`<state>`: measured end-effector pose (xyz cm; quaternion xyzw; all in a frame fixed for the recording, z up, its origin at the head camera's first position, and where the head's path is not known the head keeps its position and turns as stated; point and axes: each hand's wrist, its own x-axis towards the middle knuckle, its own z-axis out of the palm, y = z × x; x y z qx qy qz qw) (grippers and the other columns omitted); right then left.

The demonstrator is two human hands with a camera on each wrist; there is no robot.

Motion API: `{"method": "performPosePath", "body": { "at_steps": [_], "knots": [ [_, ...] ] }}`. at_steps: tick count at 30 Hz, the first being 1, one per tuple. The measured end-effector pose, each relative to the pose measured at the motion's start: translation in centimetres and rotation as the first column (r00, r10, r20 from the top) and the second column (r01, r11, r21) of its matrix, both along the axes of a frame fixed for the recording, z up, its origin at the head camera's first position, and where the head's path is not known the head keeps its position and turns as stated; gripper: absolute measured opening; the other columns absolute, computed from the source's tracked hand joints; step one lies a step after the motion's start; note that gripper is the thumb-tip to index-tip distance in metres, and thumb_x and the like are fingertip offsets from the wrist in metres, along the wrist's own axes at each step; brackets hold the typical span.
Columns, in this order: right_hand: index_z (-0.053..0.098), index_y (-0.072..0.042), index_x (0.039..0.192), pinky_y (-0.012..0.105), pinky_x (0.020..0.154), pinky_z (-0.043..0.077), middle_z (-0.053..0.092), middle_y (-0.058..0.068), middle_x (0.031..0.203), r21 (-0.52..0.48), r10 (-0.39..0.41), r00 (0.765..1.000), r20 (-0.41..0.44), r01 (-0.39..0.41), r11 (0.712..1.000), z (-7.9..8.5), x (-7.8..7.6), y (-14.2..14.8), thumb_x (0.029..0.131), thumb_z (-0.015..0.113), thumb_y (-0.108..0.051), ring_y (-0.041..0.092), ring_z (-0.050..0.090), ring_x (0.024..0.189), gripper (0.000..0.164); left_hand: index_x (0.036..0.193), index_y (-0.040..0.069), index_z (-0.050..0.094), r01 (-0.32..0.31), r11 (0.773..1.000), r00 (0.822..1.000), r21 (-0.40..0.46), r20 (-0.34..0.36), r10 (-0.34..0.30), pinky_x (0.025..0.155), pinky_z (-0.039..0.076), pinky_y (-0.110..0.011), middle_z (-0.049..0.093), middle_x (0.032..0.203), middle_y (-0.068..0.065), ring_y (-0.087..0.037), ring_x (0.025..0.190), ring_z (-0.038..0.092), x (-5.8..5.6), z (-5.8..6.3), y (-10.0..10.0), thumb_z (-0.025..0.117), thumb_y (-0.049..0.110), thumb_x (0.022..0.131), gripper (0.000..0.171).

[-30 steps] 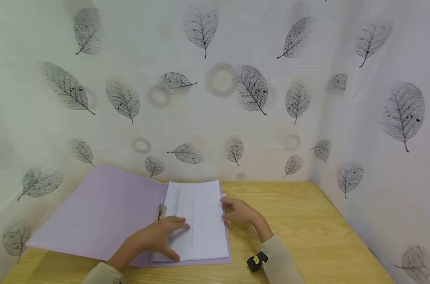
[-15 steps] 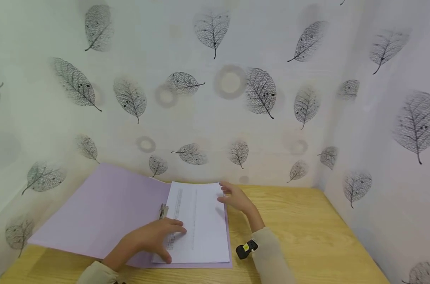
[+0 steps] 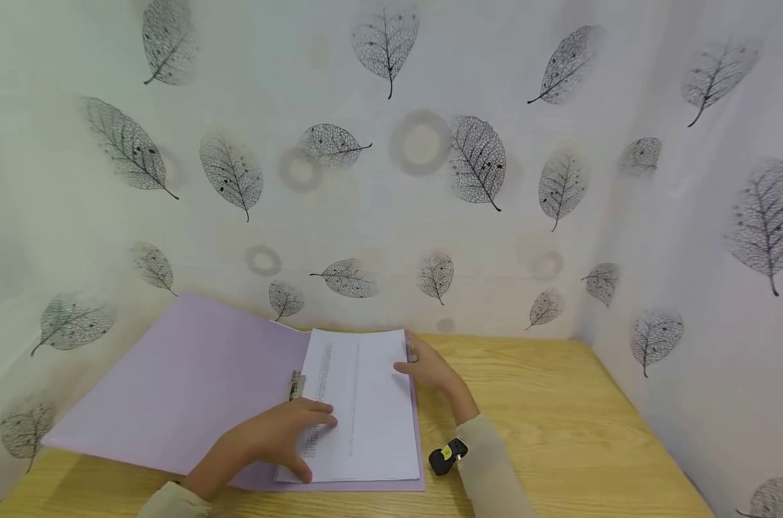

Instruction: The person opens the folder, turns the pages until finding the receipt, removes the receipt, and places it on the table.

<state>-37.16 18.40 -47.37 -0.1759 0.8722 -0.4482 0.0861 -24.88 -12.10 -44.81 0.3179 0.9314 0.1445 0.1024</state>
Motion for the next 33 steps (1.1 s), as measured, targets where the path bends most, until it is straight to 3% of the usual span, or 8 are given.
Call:
{"method": "performPosePath", "body": {
  "at_steps": [3,8,16,20,27,33],
  "knots": [
    [0.015,0.002,0.161,0.059,0.116,0.038,0.019,0.026,0.167,0.019,0.019,1.0,-0.007,-0.019,1.0,-0.01,0.11,-0.01,0.1,0.065,-0.015,0.051,0.042,0.142,0.081,0.133,0.012,0.067,0.019,1.0,1.0,0.001,-0.017,-0.019,0.113,0.045,-0.052,0.061,0.144,-0.011,-0.035,0.133,0.055,-0.04,-0.07,0.01,0.098,0.035,0.062,0.081],
    [0.011,0.007,0.16,0.058,0.122,0.029,0.015,0.028,0.167,0.035,0.06,0.998,-0.013,-0.059,0.998,0.09,-0.05,-0.25,0.101,0.064,-0.015,0.05,0.031,0.148,0.082,0.134,0.012,0.066,0.02,1.0,1.0,-0.007,-0.014,-0.021,0.113,0.044,-0.052,0.06,0.146,-0.011,-0.034,0.134,0.054,-0.19,0.01,-0.07,0.097,0.035,0.063,0.081],
    [0.016,0.006,0.16,0.056,0.125,0.024,0.019,0.026,0.167,0.033,0.024,1.0,-0.007,-0.024,0.999,-0.04,-0.27,-0.28,0.101,0.064,-0.018,0.046,0.027,0.152,0.081,0.135,0.009,0.064,0.014,1.0,0.999,0.002,0.033,-0.014,0.115,0.041,-0.055,0.057,0.148,-0.014,-0.037,0.136,0.052,-0.32,0.43,0.12,0.096,0.033,0.064,0.082],
    [0.023,0.003,0.16,0.056,0.122,0.029,0.029,0.027,0.164,-0.012,-0.01,1.0,-0.023,0.01,1.0,0.06,-0.06,-0.37,0.101,0.063,-0.018,0.045,0.032,0.15,0.075,0.136,0.01,0.064,0.01,1.0,0.999,-0.002,0.052,-0.01,0.116,0.041,-0.055,0.057,0.149,-0.013,-0.037,0.137,0.051,-0.4,0.16,0.02,0.096,0.034,0.064,0.082],
    [0.032,0.004,0.156,0.055,0.11,0.047,0.042,0.036,0.151,-0.205,-0.044,0.998,-0.042,0.035,0.978,0.5,-0.03,-0.44,0.101,0.06,-0.008,0.052,0.049,0.135,0.062,0.135,0.01,0.065,0.004,1.0,0.998,0.004,0.062,-0.004,0.115,0.042,-0.054,0.057,0.148,-0.012,-0.036,0.137,0.052,-0.35,0.3,0.08,0.097,0.033,0.063,0.081],
    [0.032,0.004,0.156,0.047,0.103,0.055,0.046,0.037,0.146,-0.227,-0.07,0.996,-0.063,0.054,0.972,0.35,-0.39,-0.25,0.101,0.059,-0.004,0.05,0.059,0.124,0.063,0.135,0.01,0.064,0.0,1.0,0.998,0.007,0.07,0.0,0.117,0.04,-0.054,0.056,0.149,-0.013,-0.037,0.138,0.051,-0.14,0.58,0.11,0.096,0.032,0.064,0.081]
  ]
}}
